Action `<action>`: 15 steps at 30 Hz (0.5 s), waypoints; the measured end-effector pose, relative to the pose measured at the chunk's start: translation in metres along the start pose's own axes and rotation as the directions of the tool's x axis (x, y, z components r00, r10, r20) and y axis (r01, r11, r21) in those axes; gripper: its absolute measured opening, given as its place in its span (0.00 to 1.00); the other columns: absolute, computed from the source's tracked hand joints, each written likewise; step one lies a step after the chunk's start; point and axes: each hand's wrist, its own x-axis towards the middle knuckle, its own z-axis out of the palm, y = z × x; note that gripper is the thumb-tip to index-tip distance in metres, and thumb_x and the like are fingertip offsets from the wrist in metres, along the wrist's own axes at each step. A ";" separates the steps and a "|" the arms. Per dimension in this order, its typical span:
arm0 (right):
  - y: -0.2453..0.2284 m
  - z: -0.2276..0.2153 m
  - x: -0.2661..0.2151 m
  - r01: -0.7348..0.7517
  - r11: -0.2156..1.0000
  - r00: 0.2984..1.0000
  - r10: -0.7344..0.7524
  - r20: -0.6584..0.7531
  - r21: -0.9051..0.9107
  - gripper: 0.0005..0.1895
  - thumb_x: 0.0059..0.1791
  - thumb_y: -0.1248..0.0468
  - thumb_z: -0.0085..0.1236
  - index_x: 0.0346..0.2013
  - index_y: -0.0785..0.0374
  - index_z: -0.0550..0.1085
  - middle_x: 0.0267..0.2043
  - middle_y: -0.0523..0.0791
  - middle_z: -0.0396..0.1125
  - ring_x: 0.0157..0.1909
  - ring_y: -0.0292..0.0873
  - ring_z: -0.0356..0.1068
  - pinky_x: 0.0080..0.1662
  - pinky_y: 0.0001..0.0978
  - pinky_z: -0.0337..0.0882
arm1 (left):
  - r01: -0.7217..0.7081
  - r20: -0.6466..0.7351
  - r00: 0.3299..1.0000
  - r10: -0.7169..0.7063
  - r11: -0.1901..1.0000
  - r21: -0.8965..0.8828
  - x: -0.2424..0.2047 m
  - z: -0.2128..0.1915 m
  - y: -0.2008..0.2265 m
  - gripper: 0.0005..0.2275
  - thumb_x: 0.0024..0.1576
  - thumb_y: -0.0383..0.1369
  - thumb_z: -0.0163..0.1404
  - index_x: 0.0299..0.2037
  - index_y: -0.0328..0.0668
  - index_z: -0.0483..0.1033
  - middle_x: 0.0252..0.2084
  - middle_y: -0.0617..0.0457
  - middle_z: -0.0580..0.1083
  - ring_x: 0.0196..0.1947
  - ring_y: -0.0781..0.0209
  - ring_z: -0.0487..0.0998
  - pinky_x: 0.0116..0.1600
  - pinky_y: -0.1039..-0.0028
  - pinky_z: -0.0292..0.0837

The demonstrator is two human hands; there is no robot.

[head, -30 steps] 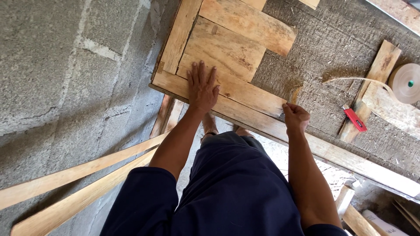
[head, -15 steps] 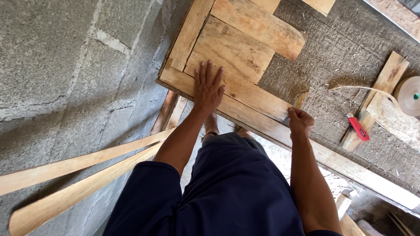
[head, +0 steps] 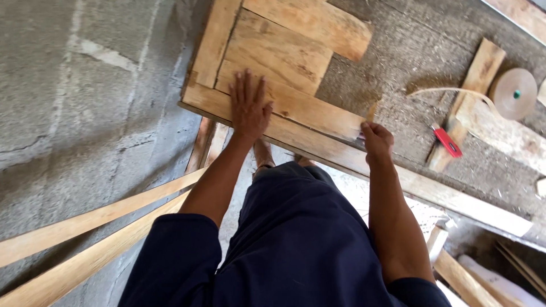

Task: Assembling a wooden panel by cutting and fitting wooden slats into a frame on a workbench.

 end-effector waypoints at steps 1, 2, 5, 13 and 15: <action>0.001 -0.003 0.000 -0.004 1.000 1.000 0.004 -0.010 0.002 0.11 0.52 0.62 0.64 0.45 0.66 0.79 0.37 0.43 0.74 0.37 0.36 0.73 0.41 0.27 0.74 | -0.009 0.005 1.000 0.009 1.000 -0.005 0.000 0.004 0.001 0.30 0.68 0.49 0.41 0.77 0.45 0.54 0.79 0.33 0.43 0.79 0.31 0.39 0.77 0.38 0.34; 0.002 -0.005 -0.001 0.008 0.999 0.999 -0.010 0.036 0.044 0.10 0.53 0.62 0.63 0.44 0.66 0.79 0.36 0.42 0.73 0.35 0.35 0.70 0.40 0.27 0.72 | -0.025 -0.057 0.998 0.023 0.999 -0.029 -0.002 0.007 0.000 0.31 0.67 0.49 0.42 0.77 0.44 0.53 0.79 0.34 0.43 0.79 0.31 0.39 0.77 0.38 0.34; 0.000 -0.012 -0.001 0.006 0.993 0.996 -0.016 0.084 0.121 0.08 0.55 0.63 0.61 0.43 0.66 0.77 0.33 0.41 0.71 0.32 0.35 0.67 0.37 0.27 0.70 | -0.062 -0.099 0.994 0.056 0.996 -0.061 -0.003 0.009 0.004 0.31 0.68 0.47 0.44 0.78 0.42 0.52 0.80 0.35 0.43 0.79 0.31 0.39 0.78 0.39 0.34; -0.001 -0.051 0.003 0.041 0.974 0.997 -0.055 0.055 0.221 0.02 0.56 0.67 0.56 0.41 0.62 0.74 0.32 0.39 0.68 0.30 0.33 0.62 0.35 0.26 0.67 | -0.188 -0.039 0.982 0.185 0.977 -0.105 0.018 -0.011 0.027 0.31 0.63 0.35 0.52 0.76 0.37 0.56 0.79 0.36 0.50 0.79 0.30 0.42 0.78 0.39 0.36; 0.006 -0.072 0.004 0.080 0.961 0.993 -0.099 0.059 0.264 0.01 0.56 0.68 0.56 0.41 0.61 0.74 0.32 0.38 0.67 0.30 0.32 0.61 0.35 0.24 0.65 | -0.199 -0.031 0.980 0.197 0.971 -0.135 0.024 -0.014 0.035 0.26 0.63 0.36 0.53 0.71 0.39 0.64 0.76 0.38 0.57 0.79 0.31 0.46 0.77 0.38 0.39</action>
